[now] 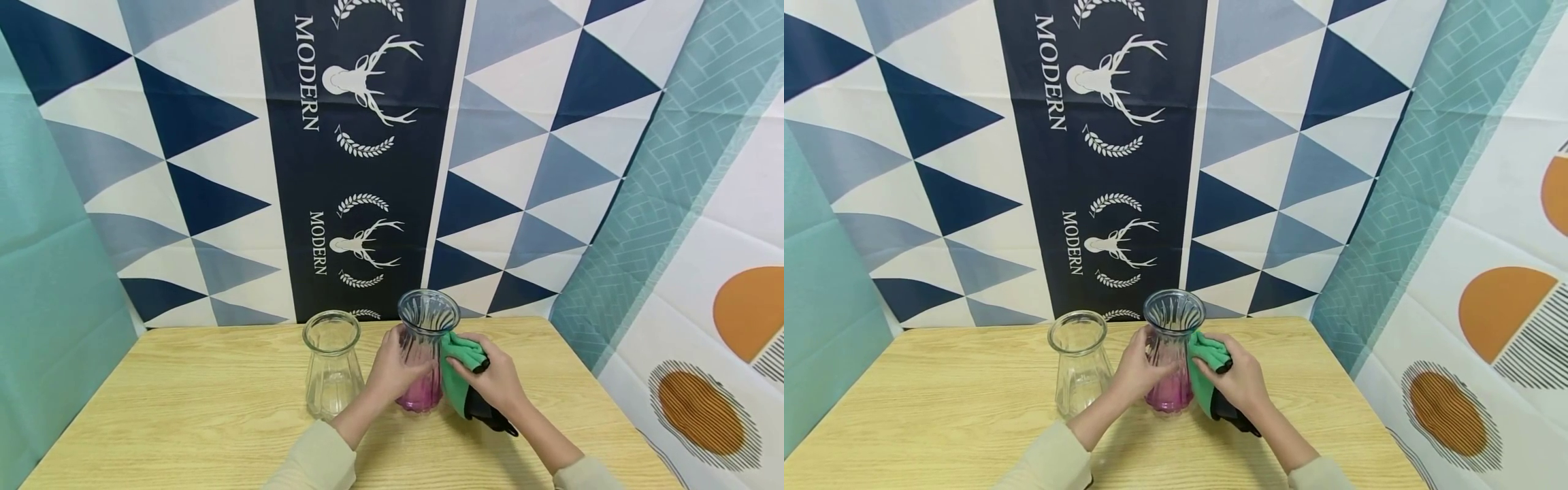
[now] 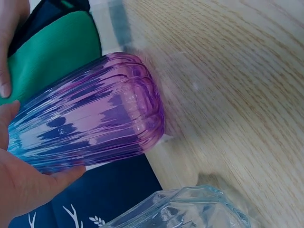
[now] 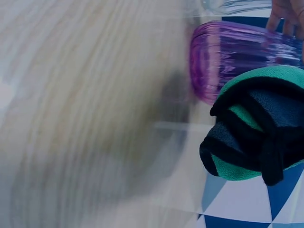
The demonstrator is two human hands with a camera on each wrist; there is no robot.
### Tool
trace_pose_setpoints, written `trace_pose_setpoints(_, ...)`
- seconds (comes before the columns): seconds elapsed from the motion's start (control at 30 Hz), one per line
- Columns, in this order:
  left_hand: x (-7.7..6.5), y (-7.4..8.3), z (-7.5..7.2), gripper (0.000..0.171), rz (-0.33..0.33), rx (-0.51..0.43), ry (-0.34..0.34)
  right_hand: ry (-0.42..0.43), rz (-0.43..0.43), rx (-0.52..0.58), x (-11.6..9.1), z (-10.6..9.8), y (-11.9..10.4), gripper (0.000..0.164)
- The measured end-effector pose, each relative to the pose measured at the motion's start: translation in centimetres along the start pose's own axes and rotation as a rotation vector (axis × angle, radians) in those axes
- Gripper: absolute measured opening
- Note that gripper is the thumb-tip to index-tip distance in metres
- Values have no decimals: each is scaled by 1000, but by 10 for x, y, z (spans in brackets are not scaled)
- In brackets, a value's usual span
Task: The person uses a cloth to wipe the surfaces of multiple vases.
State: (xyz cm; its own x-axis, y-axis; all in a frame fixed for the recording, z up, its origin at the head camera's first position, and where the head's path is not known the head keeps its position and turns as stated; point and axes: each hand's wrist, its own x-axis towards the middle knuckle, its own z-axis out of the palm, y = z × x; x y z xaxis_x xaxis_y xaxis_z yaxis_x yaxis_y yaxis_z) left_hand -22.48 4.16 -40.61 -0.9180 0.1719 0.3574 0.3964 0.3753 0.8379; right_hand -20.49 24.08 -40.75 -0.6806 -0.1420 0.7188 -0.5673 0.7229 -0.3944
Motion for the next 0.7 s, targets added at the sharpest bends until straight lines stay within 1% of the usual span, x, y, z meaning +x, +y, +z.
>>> trace_pose_setpoints(0.1,0,0,0,82,9,-9,4,26,-14,0,4,-1,-3,50)
trace_pose_setpoints(0.17,0,0,0,82,14,-15,4,30,-22,-2,5,-2,-4,51)
trace_pose_setpoints(0.37,0,-1,1,83,9,-21,-5,-7,-21,-21,0,1,0,49)
trace_pose_setpoints(0.7,-1,3,0,84,-12,-48,-19,-74,41,-79,-19,7,9,46)
